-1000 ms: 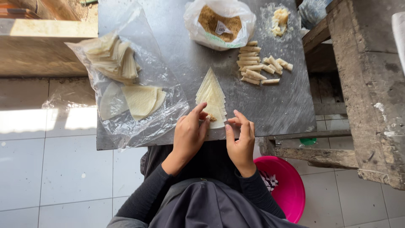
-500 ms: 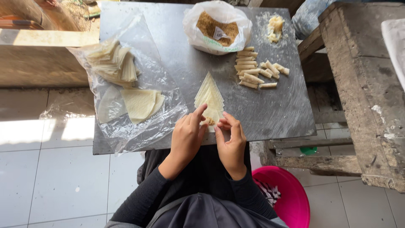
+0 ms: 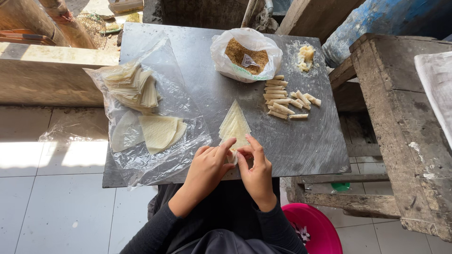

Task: The person prepares pastry rolls by separating thin dough sheets from a stack, placing a small amount of filling on a triangle of dough, and rolling it into a cylindrical shape.

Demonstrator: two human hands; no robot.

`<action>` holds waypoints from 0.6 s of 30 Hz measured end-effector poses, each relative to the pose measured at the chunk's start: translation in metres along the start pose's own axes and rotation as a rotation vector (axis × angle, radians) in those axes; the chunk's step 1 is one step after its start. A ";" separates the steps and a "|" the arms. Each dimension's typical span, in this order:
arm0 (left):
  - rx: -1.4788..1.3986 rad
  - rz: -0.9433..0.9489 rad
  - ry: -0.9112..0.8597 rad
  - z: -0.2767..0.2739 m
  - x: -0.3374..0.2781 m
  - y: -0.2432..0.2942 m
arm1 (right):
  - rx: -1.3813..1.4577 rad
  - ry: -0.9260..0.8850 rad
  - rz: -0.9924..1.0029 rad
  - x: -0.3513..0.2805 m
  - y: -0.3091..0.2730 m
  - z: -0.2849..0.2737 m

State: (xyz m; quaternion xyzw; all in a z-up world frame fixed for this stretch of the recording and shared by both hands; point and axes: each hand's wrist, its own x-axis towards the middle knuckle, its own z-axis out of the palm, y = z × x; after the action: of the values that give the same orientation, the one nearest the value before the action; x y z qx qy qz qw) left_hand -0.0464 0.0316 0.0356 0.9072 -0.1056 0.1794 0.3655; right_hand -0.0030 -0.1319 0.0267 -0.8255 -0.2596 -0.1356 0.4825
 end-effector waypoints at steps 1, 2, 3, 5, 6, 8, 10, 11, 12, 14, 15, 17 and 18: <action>-0.001 0.014 -0.003 -0.002 0.000 -0.001 | 0.008 -0.022 0.003 0.000 0.001 -0.001; -0.001 0.028 -0.007 -0.003 0.000 -0.001 | 0.021 -0.032 0.002 0.000 0.001 -0.002; -0.002 0.042 -0.010 -0.004 0.000 -0.002 | 0.034 -0.042 0.002 0.000 0.001 -0.003; 0.033 0.058 -0.036 -0.005 0.001 -0.004 | 0.044 -0.061 -0.009 0.000 0.002 -0.005; 0.050 0.068 -0.047 -0.005 0.001 -0.005 | 0.042 -0.071 -0.020 0.000 0.003 -0.006; 0.107 0.116 -0.021 -0.005 0.002 -0.005 | 0.043 -0.084 -0.011 0.000 0.004 -0.007; 0.165 0.163 0.005 -0.005 0.003 -0.005 | 0.048 -0.092 0.026 0.000 0.004 -0.007; 0.193 0.186 0.015 -0.005 0.004 -0.005 | 0.035 -0.105 0.015 0.001 0.004 -0.008; 0.220 0.210 0.025 -0.005 0.005 -0.005 | 0.021 -0.117 0.005 0.003 0.003 -0.009; 0.246 0.201 0.028 -0.004 0.006 -0.005 | 0.005 -0.149 -0.025 0.005 0.001 -0.014; 0.259 0.196 0.030 -0.003 0.007 -0.005 | 0.004 -0.169 -0.045 0.005 -0.001 -0.019; 0.212 0.104 0.022 -0.001 0.008 -0.005 | 0.031 -0.197 -0.045 0.007 -0.003 -0.020; 0.188 0.060 0.017 0.001 0.010 -0.004 | 0.059 -0.202 -0.025 0.008 -0.003 -0.020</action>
State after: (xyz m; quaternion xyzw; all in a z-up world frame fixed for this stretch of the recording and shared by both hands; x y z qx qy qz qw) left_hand -0.0360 0.0336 0.0365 0.9323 -0.1124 0.2074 0.2740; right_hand 0.0030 -0.1459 0.0428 -0.8172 -0.3209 -0.0502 0.4762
